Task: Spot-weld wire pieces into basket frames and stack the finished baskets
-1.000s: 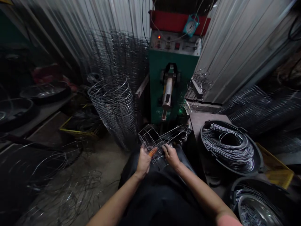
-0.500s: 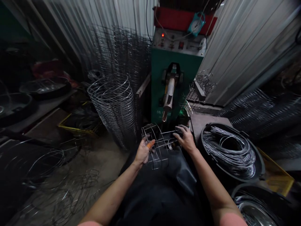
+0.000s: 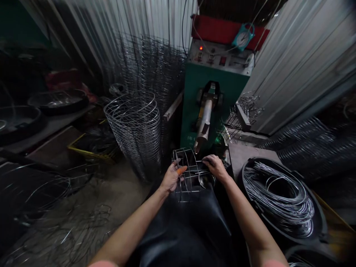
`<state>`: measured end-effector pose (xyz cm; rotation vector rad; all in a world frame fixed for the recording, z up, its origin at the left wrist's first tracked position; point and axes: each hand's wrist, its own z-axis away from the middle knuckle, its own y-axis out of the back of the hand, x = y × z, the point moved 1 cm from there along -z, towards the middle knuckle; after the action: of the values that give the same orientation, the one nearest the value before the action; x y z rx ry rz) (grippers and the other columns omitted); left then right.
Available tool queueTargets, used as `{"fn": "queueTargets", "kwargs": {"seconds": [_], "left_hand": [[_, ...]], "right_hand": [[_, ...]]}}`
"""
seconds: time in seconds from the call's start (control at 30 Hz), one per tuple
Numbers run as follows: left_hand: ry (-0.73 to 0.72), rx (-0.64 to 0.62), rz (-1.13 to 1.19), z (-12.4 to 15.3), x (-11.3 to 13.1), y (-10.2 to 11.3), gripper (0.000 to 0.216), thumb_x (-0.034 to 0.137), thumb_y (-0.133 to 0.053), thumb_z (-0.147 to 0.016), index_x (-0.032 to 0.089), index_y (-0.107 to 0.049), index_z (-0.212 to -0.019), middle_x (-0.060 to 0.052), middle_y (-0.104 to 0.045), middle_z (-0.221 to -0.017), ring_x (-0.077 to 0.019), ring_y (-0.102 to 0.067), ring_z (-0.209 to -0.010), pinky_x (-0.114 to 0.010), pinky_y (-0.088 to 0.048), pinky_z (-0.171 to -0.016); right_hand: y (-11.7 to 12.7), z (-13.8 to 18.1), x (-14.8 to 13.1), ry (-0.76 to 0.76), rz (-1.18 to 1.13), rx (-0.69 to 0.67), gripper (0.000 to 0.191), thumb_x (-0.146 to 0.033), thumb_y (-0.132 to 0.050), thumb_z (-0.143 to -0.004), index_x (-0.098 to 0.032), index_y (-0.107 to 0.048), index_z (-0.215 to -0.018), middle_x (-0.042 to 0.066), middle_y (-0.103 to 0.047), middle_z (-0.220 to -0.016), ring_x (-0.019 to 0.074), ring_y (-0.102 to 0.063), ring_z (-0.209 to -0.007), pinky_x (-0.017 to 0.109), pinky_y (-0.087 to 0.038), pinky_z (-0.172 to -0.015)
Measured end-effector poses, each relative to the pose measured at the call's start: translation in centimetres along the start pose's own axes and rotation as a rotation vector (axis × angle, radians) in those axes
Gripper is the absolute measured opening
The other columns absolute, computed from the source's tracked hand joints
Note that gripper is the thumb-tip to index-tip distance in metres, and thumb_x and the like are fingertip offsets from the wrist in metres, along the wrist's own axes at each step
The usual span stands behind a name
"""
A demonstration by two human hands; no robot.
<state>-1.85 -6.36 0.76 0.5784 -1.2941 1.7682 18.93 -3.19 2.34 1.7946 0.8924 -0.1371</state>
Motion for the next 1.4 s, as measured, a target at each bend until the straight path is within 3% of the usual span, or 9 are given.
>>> {"fn": "queueTargets", "kwargs": {"seconds": [0.7, 0.93, 1.03, 1.17, 1.3, 1.4], "left_hand": [[0.041, 0.013, -0.008, -3.5, 0.7, -0.9, 0.064, 0.020, -0.076, -0.052, 0.019, -0.047, -0.110, 0.009, -0.042, -0.061, -0.0014, -0.030, -0.042, -0.017, -0.029, -0.041], [0.045, -0.011, 0.016, -4.2, 0.6, -0.7, 0.059, 0.017, -0.075, -0.052, 0.016, -0.048, -0.105, 0.008, -0.043, -0.060, -0.0031, -0.034, -0.043, -0.017, -0.029, -0.039], [0.049, -0.003, 0.010, -4.3, 0.6, -0.7, 0.055, 0.017, -0.074, -0.056, 0.016, -0.048, -0.104, 0.008, -0.042, -0.059, -0.0029, -0.034, -0.042, -0.017, -0.029, -0.038], [0.050, -0.006, 0.003, -4.2, 0.5, -0.6, 0.060, 0.021, -0.075, -0.056, 0.017, -0.045, -0.108, 0.008, -0.043, -0.062, -0.0035, -0.039, -0.042, -0.019, -0.035, -0.040], [0.022, -0.015, -0.006, -4.3, 0.3, -0.7, 0.063, 0.023, -0.076, -0.055, 0.018, -0.044, -0.109, 0.008, -0.043, -0.063, -0.0026, -0.036, -0.040, -0.019, -0.034, -0.038], [-0.011, -0.009, -0.019, -4.3, 0.2, -0.9, 0.062, 0.024, -0.075, -0.055, 0.018, -0.045, -0.108, 0.009, -0.041, -0.061, -0.0025, -0.035, -0.041, -0.017, -0.031, -0.037]], "right_hand": [[0.0, -3.2, 2.4, -0.004, 0.003, -0.062, 0.017, -0.031, -0.051, -0.087, -0.022, -0.064, -0.084, 0.004, -0.065, -0.086, 0.0183, -0.057, -0.083, 0.032, -0.041, -0.078], [-0.2, -4.0, 3.0, 0.001, 0.038, -0.080, 0.015, -0.031, -0.052, -0.086, -0.021, -0.064, -0.083, 0.004, -0.065, -0.085, 0.0187, -0.058, -0.082, 0.032, -0.041, -0.077], [0.0, -3.5, 2.6, 0.001, 0.049, -0.054, 0.015, -0.033, -0.053, -0.086, -0.022, -0.064, -0.086, 0.005, -0.066, -0.087, 0.0200, -0.058, -0.086, 0.034, -0.041, -0.079], [0.7, -1.3, 1.6, -0.012, 0.124, 0.063, 0.027, -0.043, -0.057, -0.081, -0.022, -0.061, -0.097, 0.009, -0.059, -0.110, 0.0250, -0.049, -0.108, 0.042, -0.036, -0.091], [0.7, 0.8, 2.0, -0.042, 0.191, 0.058, 0.030, -0.050, -0.057, -0.079, -0.021, -0.062, -0.073, 0.009, -0.053, -0.122, 0.0296, -0.038, -0.120, 0.050, -0.027, -0.097], [0.8, 1.1, 3.2, -0.137, 0.075, 0.120, 0.035, -0.053, -0.054, -0.079, -0.021, -0.059, -0.067, 0.010, -0.054, -0.118, 0.0281, -0.043, -0.115, 0.048, -0.031, -0.095]]}}
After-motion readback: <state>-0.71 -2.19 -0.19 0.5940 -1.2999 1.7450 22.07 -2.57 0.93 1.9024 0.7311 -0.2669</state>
